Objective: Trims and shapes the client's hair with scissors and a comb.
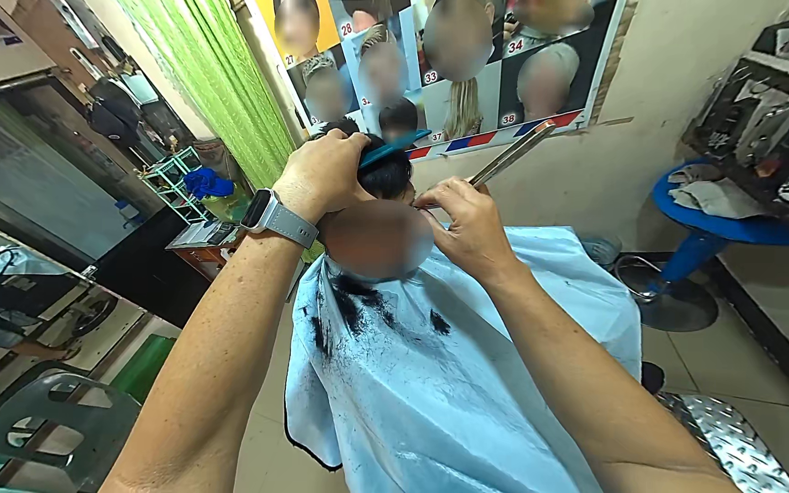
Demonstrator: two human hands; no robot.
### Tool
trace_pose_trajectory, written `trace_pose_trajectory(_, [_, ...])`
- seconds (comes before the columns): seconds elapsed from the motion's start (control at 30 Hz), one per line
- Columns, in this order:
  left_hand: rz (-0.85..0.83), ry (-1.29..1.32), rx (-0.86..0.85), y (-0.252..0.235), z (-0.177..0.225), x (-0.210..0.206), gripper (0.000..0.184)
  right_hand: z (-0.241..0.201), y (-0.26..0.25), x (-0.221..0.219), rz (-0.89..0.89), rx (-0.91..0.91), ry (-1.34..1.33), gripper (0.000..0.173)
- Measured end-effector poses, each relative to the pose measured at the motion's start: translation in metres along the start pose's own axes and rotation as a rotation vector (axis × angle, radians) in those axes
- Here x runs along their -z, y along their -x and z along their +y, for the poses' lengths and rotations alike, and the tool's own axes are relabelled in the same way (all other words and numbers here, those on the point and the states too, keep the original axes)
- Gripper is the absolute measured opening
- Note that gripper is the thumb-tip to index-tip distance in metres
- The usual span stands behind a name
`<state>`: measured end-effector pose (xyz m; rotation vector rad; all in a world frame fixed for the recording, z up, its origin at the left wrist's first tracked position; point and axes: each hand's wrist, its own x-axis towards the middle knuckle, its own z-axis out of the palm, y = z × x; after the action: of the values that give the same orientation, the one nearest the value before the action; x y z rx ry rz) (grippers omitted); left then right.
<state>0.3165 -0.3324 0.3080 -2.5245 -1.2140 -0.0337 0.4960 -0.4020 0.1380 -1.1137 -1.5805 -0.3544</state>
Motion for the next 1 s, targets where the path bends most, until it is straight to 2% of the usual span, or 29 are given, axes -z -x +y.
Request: trace_pose_trajectory(1.0, [0.013, 0.036, -0.004, -0.0006, -0.0004, 0.0012, 0.089, -0.0023, -0.0064, 0.0023, -0.072, 0.047, 0.047, 0.016])
